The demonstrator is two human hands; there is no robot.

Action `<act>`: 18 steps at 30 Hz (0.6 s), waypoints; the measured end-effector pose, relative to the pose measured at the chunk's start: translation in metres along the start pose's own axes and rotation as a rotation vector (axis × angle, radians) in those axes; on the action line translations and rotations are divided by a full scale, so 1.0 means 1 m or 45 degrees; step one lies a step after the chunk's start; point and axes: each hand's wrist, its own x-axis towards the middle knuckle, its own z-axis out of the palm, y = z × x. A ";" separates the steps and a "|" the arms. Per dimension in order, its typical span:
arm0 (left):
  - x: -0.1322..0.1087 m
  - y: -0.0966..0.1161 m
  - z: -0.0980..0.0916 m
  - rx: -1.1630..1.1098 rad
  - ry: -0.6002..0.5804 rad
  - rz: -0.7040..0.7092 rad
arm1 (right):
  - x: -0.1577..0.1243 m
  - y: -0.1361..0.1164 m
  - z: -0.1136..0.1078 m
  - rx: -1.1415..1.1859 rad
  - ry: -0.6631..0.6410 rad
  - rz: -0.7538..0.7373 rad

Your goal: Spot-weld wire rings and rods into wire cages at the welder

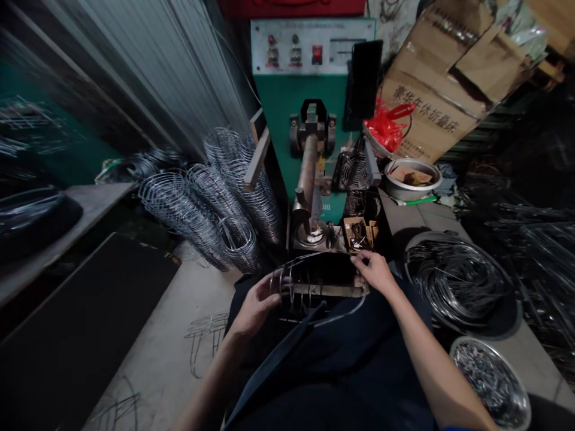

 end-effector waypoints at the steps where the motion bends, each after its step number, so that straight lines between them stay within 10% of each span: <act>1: -0.003 0.004 -0.006 0.013 -0.083 0.032 | 0.000 0.000 0.001 0.127 -0.094 0.132; 7: -0.024 -0.020 -0.013 0.097 0.069 -0.062 | -0.004 0.019 0.025 0.519 -0.240 0.312; 13: -0.035 -0.035 -0.004 0.016 -0.095 -0.152 | -0.014 0.031 0.023 0.425 -0.207 0.045; 18: -0.040 -0.036 0.007 0.759 0.001 0.134 | -0.019 0.015 0.003 0.287 -0.098 -0.255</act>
